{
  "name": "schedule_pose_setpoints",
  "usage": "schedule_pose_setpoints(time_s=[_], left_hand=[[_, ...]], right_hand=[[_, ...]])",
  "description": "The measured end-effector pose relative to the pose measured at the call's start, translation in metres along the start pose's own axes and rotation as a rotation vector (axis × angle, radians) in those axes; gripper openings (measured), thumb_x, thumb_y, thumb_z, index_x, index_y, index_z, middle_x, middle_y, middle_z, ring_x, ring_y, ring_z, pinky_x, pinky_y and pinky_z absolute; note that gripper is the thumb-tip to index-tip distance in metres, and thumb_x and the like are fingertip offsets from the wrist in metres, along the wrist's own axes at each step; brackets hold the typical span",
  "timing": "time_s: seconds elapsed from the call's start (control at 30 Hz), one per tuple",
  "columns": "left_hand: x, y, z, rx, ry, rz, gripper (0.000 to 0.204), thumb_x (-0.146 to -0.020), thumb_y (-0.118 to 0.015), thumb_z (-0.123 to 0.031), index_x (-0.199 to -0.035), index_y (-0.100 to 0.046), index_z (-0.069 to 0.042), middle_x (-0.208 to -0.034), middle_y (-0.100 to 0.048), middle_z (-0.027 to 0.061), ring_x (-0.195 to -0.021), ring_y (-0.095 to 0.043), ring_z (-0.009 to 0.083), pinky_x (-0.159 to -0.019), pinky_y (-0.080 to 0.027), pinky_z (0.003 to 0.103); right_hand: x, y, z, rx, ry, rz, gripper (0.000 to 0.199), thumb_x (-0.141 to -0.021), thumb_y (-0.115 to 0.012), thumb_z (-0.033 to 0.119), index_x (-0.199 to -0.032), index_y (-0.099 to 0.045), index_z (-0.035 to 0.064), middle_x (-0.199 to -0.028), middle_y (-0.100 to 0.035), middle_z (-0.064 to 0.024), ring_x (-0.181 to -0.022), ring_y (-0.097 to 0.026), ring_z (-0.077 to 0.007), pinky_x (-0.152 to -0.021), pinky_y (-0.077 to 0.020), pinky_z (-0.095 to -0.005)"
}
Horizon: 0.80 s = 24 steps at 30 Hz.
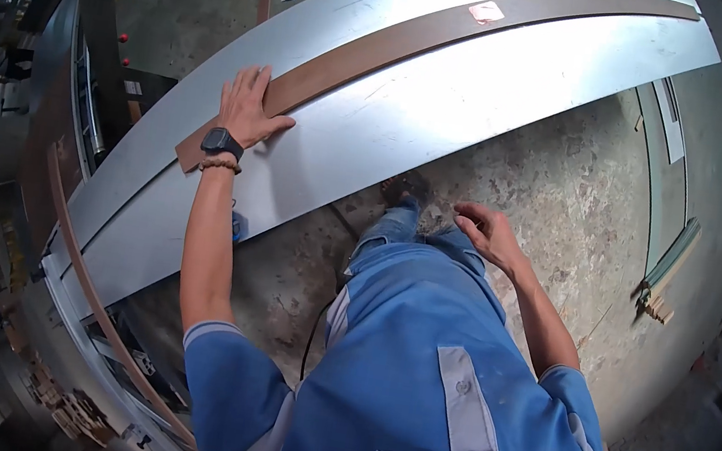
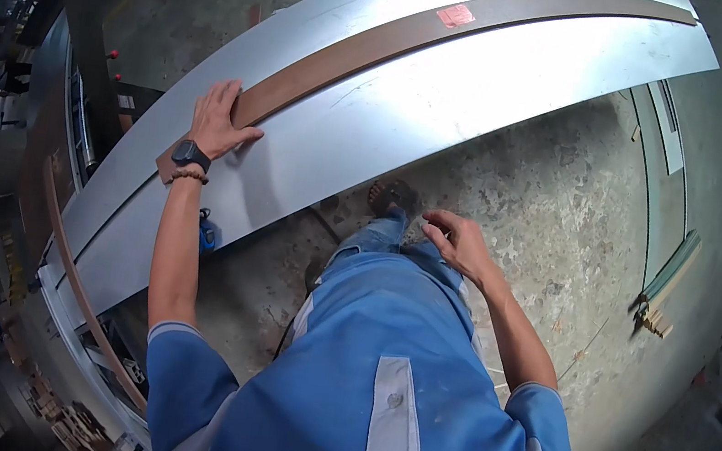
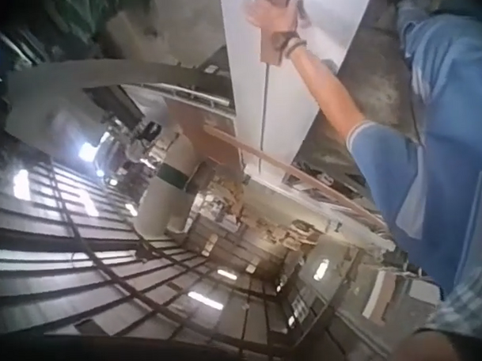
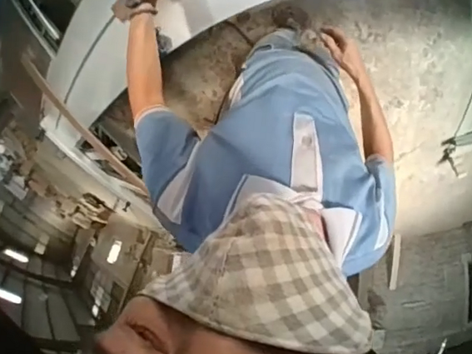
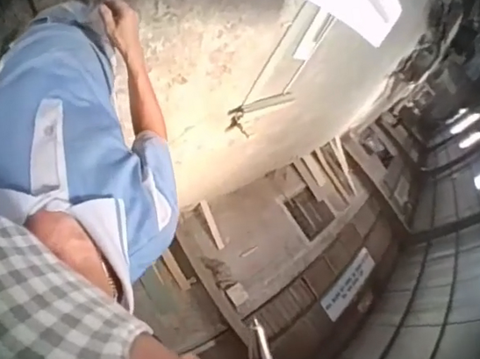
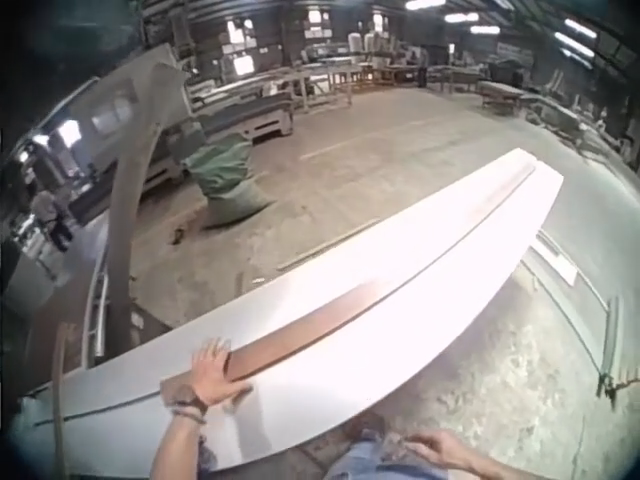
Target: Measuring a wood plank with a tape measure and cutting it using a sliding table saw.
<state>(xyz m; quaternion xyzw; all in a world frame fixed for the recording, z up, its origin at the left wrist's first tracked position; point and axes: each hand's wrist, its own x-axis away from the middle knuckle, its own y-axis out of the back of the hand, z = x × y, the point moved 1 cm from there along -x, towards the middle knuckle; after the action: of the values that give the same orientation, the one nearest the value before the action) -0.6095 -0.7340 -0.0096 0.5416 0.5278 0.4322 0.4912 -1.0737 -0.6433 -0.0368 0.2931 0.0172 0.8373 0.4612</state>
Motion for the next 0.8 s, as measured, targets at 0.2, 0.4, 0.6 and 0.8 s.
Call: schedule_pose_setpoints(time_s=[0.2,0.4,0.6,0.8], left_hand=[[-0.02,0.002,-0.003,0.121,0.029,0.201,0.086,-0.061,-0.084,-0.041,-0.134,-0.051,-0.01,-0.135,-0.05,0.0097,-0.126,-0.045,0.0314,-0.109,-0.032,0.047],[0.074,0.019,-0.046,0.329,0.423,-0.923,0.058,-0.075,-0.079,-0.027,-0.124,-0.056,-0.006,-0.12,-0.059,0.0131,-0.112,-0.055,0.0312,-0.1,-0.039,0.045],[0.265,-0.13,-0.219,0.654,1.361,-1.371,0.034,-0.091,-0.063,-0.019,-0.119,-0.057,-0.001,-0.109,-0.062,0.0154,-0.102,-0.058,0.0278,-0.091,-0.044,0.037],[0.327,-0.367,-0.383,0.709,1.548,0.142,0.051,-0.085,-0.068,-0.036,-0.125,-0.057,-0.006,-0.136,-0.047,0.0228,-0.127,-0.041,0.0447,-0.105,-0.034,0.054]], right_hand=[[-0.057,0.01,0.004,0.137,0.062,0.192,0.031,-0.093,-0.058,0.023,-0.113,-0.064,-0.0005,-0.102,-0.069,-0.0194,-0.089,-0.068,-0.029,-0.078,-0.053,-0.0358],[-0.136,-0.028,-0.025,0.545,0.186,0.754,0.034,-0.094,-0.056,0.021,-0.12,-0.06,-0.0001,-0.105,-0.069,-0.0161,-0.091,-0.068,-0.0244,-0.08,-0.0531,-0.0362],[-0.22,-0.11,-0.171,0.536,-0.357,1.056,0.04,-0.088,-0.062,0.018,-0.124,-0.056,0.0013,-0.095,-0.069,-0.0103,-0.084,-0.066,-0.0233,-0.076,-0.0543,-0.0369],[-0.356,-0.217,-0.366,1.745,0.557,0.954,0.016,-0.078,-0.063,0.018,-0.084,-0.07,0.0046,-0.144,-0.037,-0.0286,-0.112,-0.055,-0.0362,-0.087,-0.0504,-0.049]])
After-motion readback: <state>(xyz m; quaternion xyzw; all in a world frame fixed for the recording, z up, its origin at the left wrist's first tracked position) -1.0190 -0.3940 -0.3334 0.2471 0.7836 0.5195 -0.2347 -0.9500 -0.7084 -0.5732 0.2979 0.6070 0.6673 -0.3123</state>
